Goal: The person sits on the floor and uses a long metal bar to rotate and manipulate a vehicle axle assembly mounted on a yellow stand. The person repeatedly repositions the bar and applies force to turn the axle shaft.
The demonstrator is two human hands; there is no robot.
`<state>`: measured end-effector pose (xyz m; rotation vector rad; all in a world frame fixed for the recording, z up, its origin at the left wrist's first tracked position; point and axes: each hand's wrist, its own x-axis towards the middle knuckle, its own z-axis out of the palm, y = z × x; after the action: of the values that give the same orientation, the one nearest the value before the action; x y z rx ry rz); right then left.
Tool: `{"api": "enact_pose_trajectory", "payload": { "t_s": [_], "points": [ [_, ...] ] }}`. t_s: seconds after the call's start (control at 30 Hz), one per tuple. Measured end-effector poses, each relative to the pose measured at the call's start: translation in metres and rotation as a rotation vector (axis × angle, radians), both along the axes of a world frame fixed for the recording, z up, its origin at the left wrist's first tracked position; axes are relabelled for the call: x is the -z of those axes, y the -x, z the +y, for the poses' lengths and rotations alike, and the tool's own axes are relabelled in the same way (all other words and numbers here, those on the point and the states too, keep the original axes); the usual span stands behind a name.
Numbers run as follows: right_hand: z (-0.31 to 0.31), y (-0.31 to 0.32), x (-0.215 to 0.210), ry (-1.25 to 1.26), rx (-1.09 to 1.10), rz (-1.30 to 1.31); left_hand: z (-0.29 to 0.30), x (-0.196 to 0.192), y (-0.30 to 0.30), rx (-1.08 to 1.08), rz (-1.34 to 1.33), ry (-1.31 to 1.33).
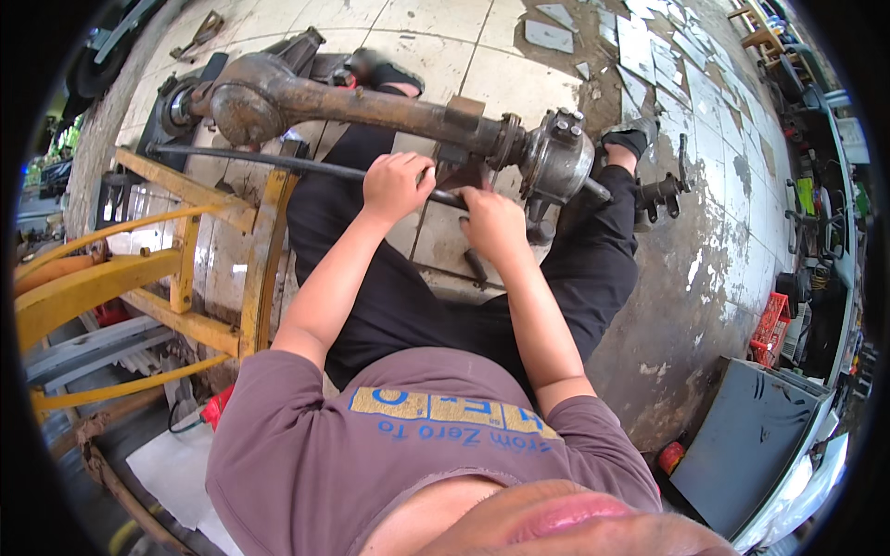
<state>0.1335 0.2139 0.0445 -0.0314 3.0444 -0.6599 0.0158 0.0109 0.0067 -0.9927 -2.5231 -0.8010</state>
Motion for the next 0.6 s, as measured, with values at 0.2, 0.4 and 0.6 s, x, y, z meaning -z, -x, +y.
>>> {"api": "enact_pose_trajectory", "payload": {
  "t_s": [0.2, 0.4, 0.6],
  "points": [
    [0.0, 0.001, -0.005, -0.051, -0.035, -0.025, -0.001, 0.001, 0.004, -0.019, 0.004, 0.016],
    [-0.004, -0.001, -0.019, -0.007, -0.036, -0.01, -0.004, 0.001, 0.007, -0.023, 0.003, 0.014],
    [-0.003, 0.004, -0.013, -0.036, -0.023, -0.093, -0.001, -0.001, 0.007, -0.02, -0.009, 0.004]
  ]
}}
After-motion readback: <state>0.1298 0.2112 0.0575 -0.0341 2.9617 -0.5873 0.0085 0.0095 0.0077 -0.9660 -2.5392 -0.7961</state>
